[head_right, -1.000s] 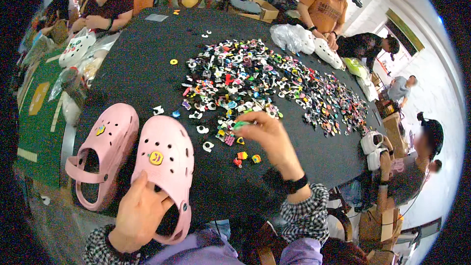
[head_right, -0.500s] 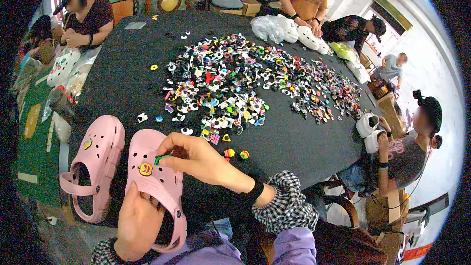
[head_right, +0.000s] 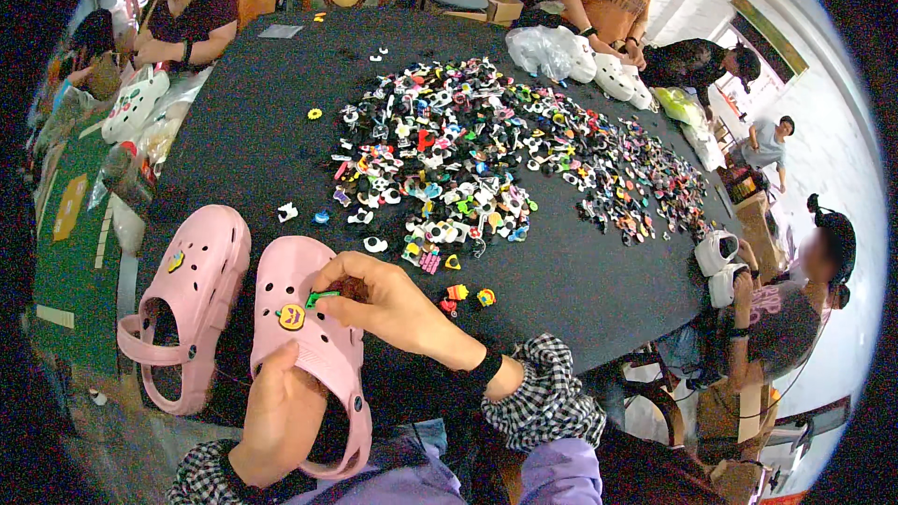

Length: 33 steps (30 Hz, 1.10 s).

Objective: Manually applying decorative charms to the holes of pink clog-style shoes.

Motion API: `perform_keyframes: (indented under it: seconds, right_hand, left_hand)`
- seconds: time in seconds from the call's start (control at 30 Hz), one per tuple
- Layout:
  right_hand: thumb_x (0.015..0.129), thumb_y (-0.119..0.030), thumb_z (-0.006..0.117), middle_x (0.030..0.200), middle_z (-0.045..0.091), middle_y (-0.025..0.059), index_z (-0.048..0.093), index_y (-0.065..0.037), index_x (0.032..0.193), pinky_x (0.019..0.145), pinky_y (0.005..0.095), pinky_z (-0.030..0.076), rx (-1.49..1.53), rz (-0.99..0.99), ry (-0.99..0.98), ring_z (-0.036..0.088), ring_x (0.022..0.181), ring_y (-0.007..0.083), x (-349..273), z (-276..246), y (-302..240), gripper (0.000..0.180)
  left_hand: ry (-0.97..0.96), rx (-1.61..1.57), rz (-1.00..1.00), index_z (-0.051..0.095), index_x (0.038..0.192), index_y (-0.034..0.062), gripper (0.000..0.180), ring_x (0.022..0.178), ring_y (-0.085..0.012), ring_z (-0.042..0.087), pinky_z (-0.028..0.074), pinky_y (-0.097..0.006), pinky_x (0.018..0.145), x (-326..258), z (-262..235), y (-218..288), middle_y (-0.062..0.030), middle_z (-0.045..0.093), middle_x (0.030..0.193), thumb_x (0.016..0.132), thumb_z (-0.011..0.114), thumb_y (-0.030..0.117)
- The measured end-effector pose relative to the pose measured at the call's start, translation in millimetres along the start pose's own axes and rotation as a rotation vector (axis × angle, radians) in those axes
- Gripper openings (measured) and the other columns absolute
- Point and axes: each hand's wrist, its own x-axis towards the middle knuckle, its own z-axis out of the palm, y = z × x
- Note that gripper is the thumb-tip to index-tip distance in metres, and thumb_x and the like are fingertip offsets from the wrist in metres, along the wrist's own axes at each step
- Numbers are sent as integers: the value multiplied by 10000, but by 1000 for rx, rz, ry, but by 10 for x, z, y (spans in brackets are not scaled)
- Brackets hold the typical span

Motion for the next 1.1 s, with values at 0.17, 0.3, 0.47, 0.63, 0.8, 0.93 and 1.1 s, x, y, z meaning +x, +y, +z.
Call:
perform_keyframes:
  seconds: [0.17,0.3,0.47,0.63,0.8,0.93,1.1]
  right_hand:
    - [865,-49,644,947,600,5,601,-17,1015,687,213,449,-54,-48,16,522,787,48,-33,-48,-3,159]
    - [842,-77,669,844,577,29,614,-34,983,651,227,452,-375,-101,245,535,749,73,-67,-277,-92,157]
    - [848,43,578,1116,540,121,535,-18,1208,765,292,550,-673,-187,463,640,872,182,-69,-693,-346,368]
    - [792,-31,656,1002,588,128,624,-19,1052,671,332,527,-1110,-66,534,634,814,244,-128,-1259,-267,263]
    - [741,-63,719,921,570,123,619,-28,986,716,358,499,-1209,-135,534,609,799,276,-71,-1462,-1,267]
    - [737,-52,722,899,595,110,600,-15,938,672,330,493,-1187,-99,563,622,799,246,-59,-1441,8,238]
    - [833,-56,662,839,640,50,578,-15,950,652,249,477,-704,-66,577,628,749,140,-156,-1424,-122,150]
  left_hand:
    - [65,15,-14,344,1314,-52,446,1188,-217,465,347,-391,1035,-16,19,9,-136,471,1268,962,483,185]
    - [91,4,26,343,1316,-62,446,1184,-225,472,355,-392,1033,-23,8,12,-142,475,1271,964,486,171]
    - [72,98,-25,270,1390,-19,504,1251,-290,441,330,-446,1077,-34,-10,28,-174,438,1355,967,432,202]
    - [86,-10,-44,372,1304,-75,438,1172,-218,475,354,-381,1032,-35,-21,9,-143,493,1261,966,497,173]
    - [88,-40,-62,400,1289,-75,436,1165,-206,475,354,-365,1028,-34,-29,23,-131,498,1249,957,515,182]
    - [69,-30,-69,434,1265,-59,414,1140,-184,484,362,-348,1010,-49,-44,43,-112,511,1228,953,525,197]
    - [29,-33,-70,460,1237,-58,386,1121,-171,491,369,-335,993,-44,-78,13,-103,527,1207,956,519,201]
